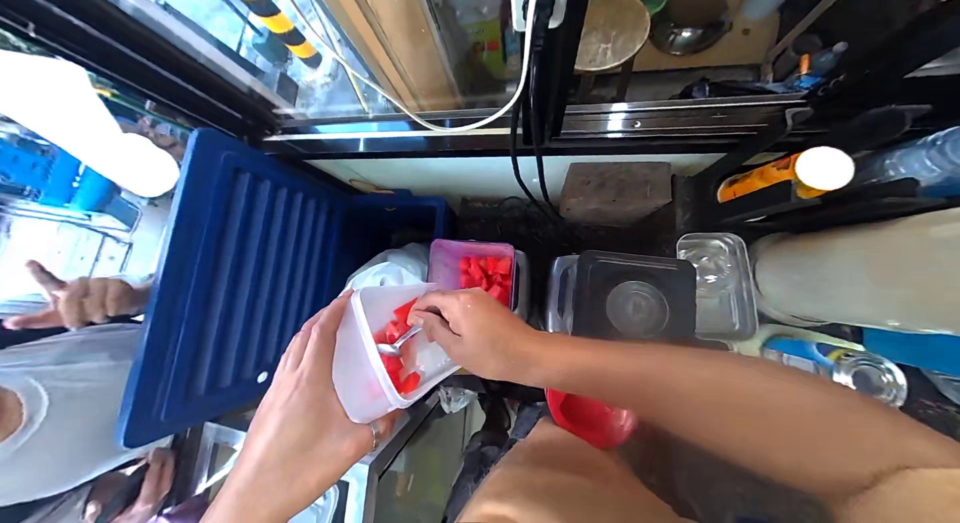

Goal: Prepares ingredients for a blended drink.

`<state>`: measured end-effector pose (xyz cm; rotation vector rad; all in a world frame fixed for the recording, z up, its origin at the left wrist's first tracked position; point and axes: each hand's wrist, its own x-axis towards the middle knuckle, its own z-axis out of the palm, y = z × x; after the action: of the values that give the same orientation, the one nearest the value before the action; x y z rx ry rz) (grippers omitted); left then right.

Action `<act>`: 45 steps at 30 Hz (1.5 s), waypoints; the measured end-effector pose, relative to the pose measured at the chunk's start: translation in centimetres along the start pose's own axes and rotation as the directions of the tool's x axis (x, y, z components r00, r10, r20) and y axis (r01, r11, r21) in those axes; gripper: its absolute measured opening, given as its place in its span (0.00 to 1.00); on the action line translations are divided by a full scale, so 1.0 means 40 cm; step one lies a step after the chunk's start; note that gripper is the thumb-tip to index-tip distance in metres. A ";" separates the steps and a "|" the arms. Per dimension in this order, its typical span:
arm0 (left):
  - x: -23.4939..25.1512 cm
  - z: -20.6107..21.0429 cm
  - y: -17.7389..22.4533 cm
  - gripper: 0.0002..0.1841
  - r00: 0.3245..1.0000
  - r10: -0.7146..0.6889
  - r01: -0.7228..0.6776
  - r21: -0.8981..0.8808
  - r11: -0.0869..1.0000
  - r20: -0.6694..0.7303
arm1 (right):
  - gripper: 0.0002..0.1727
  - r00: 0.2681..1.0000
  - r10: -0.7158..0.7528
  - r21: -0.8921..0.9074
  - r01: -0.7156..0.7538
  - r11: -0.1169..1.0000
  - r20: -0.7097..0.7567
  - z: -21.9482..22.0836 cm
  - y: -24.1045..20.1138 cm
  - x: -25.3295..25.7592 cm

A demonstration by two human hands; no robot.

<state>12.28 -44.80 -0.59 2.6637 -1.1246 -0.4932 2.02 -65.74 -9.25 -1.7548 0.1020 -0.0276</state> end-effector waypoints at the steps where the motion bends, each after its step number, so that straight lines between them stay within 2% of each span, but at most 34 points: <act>1: -0.001 -0.002 0.002 0.68 1.000 -0.007 0.007 0.006 1.000 0.002 | 0.19 1.000 0.003 -0.038 -0.003 0.999 -0.016 0.004 0.009 0.002; 8: -0.010 0.001 -0.021 0.67 1.000 -0.009 0.009 -0.010 1.000 -0.011 | 0.16 0.984 0.089 -0.051 -0.098 0.994 -0.154 -0.154 0.036 -0.042; 13: -0.016 0.013 -0.037 0.67 0.998 0.026 -0.027 -0.007 1.000 -0.052 | 0.14 0.961 0.024 -0.011 -0.028 1.000 -0.275 -0.240 -0.006 -0.078; 19: -0.053 0.049 -0.076 0.67 0.990 0.046 -0.051 -0.036 0.998 -0.135 | 0.14 0.959 -0.076 -0.053 0.064 0.997 -0.273 -0.247 -0.057 -0.095; 22: -0.078 0.059 -0.089 0.67 0.983 0.062 -0.074 -0.063 0.995 -0.173 | 0.15 0.982 -0.113 -0.049 0.106 0.993 -0.150 -0.177 -0.038 -0.100; 24: -0.085 0.067 -0.093 0.66 0.978 0.075 -0.092 -0.079 0.993 -0.193 | 0.18 0.986 -0.136 -0.135 0.123 0.983 -0.093 -0.129 -0.001 -0.106; 27: -0.095 0.083 -0.104 0.65 0.971 0.095 -0.114 -0.075 0.991 -0.219 | 0.18 0.970 -0.177 -0.240 0.133 0.961 -0.170 -0.131 0.032 -0.118; 29: -0.101 0.086 -0.108 0.65 0.972 0.092 -0.106 -0.056 0.993 -0.215 | 0.16 0.960 -0.163 -0.226 0.111 0.968 -0.228 -0.161 0.017 -0.126; 32: -0.076 0.055 -0.077 0.67 0.980 0.112 -0.109 0.026 0.994 -0.167 | 0.14 0.968 -0.077 -0.028 0.073 0.997 -0.241 -0.148 -0.021 -0.118; 34: -0.031 0.020 -0.028 0.66 0.985 0.139 -0.130 0.094 0.987 -0.100 | 0.15 0.986 0.044 0.178 -0.015 0.984 -0.158 -0.096 -0.034 -0.088; 36: 0.026 -0.015 0.019 0.66 0.988 0.156 -0.156 0.119 0.981 0.009 | 0.17 0.986 0.162 0.311 -0.144 0.940 -0.034 -0.043 -0.026 -0.042; 38: 0.087 -0.045 0.057 0.67 0.979 0.165 -0.181 0.138 0.974 0.117 | 0.17 0.977 0.208 0.287 -0.212 0.934 0.044 -0.017 -0.001 -0.005; 41: 0.156 -0.084 0.093 0.68 0.960 0.138 -0.179 0.158 0.971 0.242 | 0.17 0.983 0.185 0.184 -0.179 0.966 -0.018 -0.052 0.025 -0.004; 43: 0.190 -0.100 0.105 0.69 0.946 0.100 -0.155 0.161 0.975 0.307 | 0.18 0.979 0.184 0.251 -0.157 0.955 -0.085 -0.080 0.021 -0.014; 45: 0.218 -0.109 0.123 0.69 0.932 0.078 -0.137 0.144 0.980 0.355 | 0.18 0.976 0.206 0.385 -0.161 0.909 -0.078 -0.077 0.014 -0.017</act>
<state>16.41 -54.23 3.06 2.7023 -1.4593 -0.9158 1.09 -68.79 -9.18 -1.3514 0.3273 -0.0117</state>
